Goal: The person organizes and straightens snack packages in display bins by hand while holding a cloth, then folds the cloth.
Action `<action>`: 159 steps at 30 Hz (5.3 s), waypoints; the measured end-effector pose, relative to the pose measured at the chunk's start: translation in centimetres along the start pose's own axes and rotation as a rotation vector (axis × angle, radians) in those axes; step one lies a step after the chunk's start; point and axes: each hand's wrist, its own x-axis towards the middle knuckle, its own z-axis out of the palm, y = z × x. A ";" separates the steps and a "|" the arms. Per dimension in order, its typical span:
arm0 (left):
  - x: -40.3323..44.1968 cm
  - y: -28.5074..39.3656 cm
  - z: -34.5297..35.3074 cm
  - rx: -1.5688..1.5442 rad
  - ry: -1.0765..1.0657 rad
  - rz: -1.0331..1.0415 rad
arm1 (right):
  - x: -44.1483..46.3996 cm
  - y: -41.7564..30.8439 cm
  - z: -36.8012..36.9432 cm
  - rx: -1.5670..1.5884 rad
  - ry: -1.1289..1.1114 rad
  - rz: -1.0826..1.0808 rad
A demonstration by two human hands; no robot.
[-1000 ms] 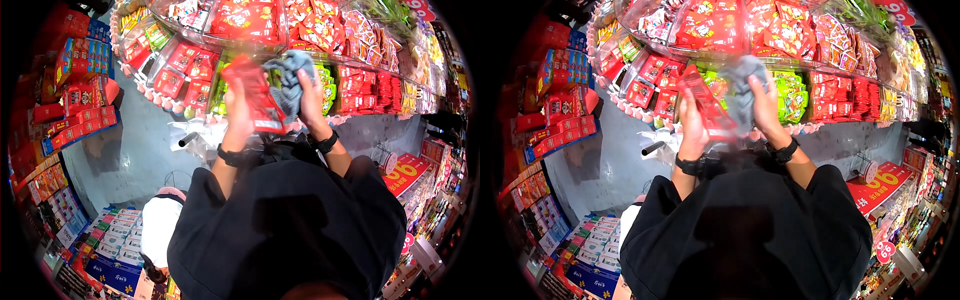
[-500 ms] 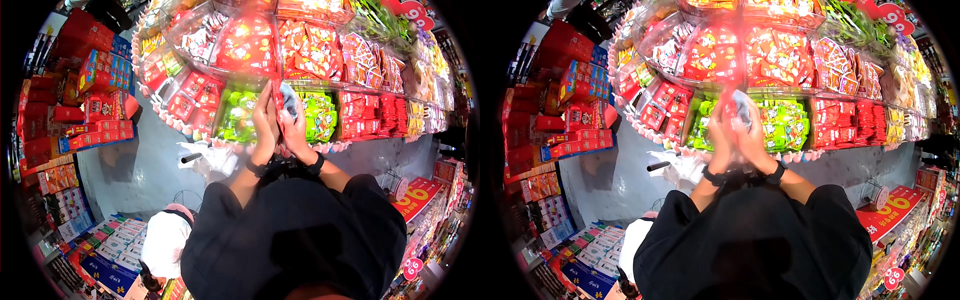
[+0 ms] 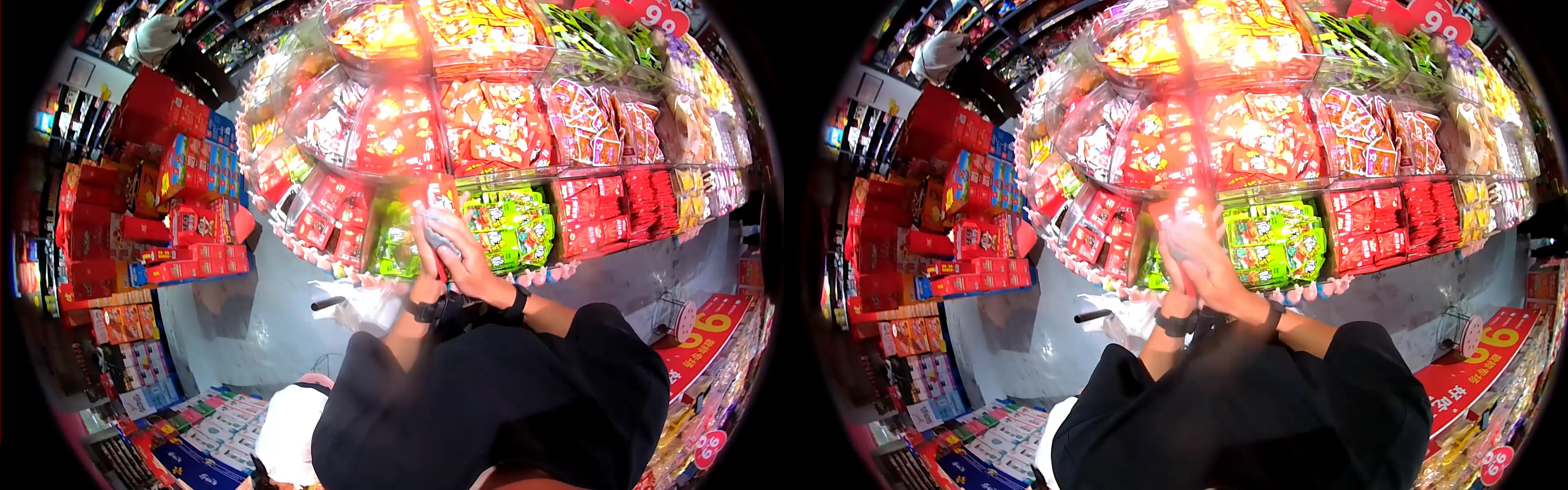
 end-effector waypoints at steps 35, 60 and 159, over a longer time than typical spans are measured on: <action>20.7 9.4 -5.3 2.306 -0.457 0.241 | 7.5 15.9 -16.3 -0.137 0.215 0.507; 22.8 -5.3 2.7 2.174 -0.530 0.128 | 14.8 21.7 -25.7 -0.965 -0.148 0.368; 21.5 -4.1 2.1 2.226 -0.160 0.237 | 11.7 21.2 -21.3 -0.682 -0.769 0.331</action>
